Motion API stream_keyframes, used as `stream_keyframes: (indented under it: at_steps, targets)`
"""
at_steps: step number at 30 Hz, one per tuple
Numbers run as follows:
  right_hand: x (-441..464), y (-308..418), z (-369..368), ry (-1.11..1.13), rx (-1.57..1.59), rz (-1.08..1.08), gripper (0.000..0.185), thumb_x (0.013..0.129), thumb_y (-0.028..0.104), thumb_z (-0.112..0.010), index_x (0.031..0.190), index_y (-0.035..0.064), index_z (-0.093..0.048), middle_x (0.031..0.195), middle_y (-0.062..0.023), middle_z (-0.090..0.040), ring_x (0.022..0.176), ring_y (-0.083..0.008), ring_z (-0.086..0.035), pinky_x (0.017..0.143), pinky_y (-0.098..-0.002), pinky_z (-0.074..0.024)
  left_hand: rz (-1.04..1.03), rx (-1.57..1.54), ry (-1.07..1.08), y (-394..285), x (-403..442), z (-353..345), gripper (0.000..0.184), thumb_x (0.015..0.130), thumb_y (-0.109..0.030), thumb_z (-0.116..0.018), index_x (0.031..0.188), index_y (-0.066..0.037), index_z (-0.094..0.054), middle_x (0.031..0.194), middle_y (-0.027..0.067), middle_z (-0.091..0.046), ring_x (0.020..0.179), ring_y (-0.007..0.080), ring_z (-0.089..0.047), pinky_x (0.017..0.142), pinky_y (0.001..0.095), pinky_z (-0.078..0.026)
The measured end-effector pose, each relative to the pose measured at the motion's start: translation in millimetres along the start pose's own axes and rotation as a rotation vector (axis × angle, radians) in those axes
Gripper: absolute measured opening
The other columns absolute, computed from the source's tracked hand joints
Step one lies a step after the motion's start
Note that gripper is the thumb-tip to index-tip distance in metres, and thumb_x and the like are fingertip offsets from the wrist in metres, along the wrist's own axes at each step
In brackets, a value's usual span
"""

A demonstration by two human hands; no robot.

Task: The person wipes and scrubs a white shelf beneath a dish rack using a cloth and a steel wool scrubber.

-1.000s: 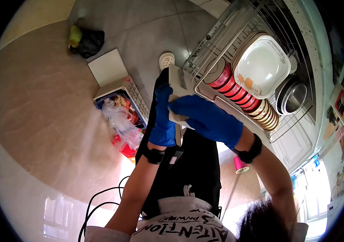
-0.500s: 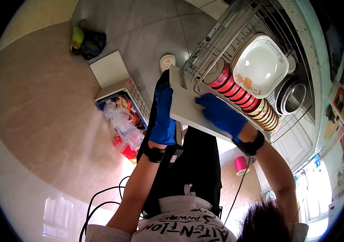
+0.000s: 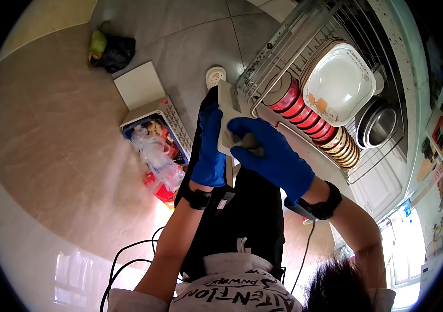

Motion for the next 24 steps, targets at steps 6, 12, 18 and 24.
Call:
stream_keyframes:
  at_steps: [6,12,18,24]
  targets:
    - [16,5,3,-0.026,-0.28,0.04,0.032,0.071,0.014,-0.065,0.1,0.0044,-0.058,0.088,-0.0123,-0.056,0.08,-0.024,-0.059,0.069,-0.0294,-0.0474,0.185,-0.187,-0.03,31,6,25,0.032,0.092,-0.023,-0.039,0.118,-0.006,-0.044,0.107,0.0087,-0.051,0.097,0.0167,-0.052,0.087,0.0295,-0.043]
    - [28,-9,7,0.023,-0.054,0.001,0.025,0.073,0.013,-0.065,0.096,0.0039,-0.061,0.093,-0.0148,-0.058,0.081,-0.0234,-0.061,0.071,-0.0288,-0.0474,0.142,-0.117,-0.134,11,0,11,0.024,0.089,-0.022,-0.048,0.111,-0.013,-0.047,0.096,0.0052,-0.054,0.085,0.0153,-0.055,0.074,0.0275,-0.047]
    - [33,12,0,0.192,-0.154,0.037,0.023,0.073,0.017,-0.066,0.091,0.0024,-0.063,0.086,-0.0145,-0.061,0.078,-0.0226,-0.062,0.071,-0.0282,-0.0473,-0.018,0.125,-0.049,15,3,22,0.035,0.084,-0.015,-0.052,0.117,-0.005,-0.045,0.102,0.0062,-0.052,0.092,0.0153,-0.054,0.082,0.0261,-0.044]
    - [42,22,-1,0.128,-0.394,0.271,0.016,0.074,0.018,-0.064,0.086,0.0067,-0.063,0.08,-0.0135,-0.061,0.075,-0.0277,-0.061,0.067,-0.0329,-0.0481,-0.001,0.075,-0.053,43,18,45,0.023,0.084,-0.012,-0.053,0.105,-0.003,-0.051,0.078,0.0026,-0.058,0.067,0.0116,-0.058,0.06,0.0193,-0.048]
Point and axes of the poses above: each hand's wrist, its own x-axis towards the middle knuckle, its own z-axis out of the back of the hand, y = z × x, the point moved 8 cm from there along x, towards the middle knuckle
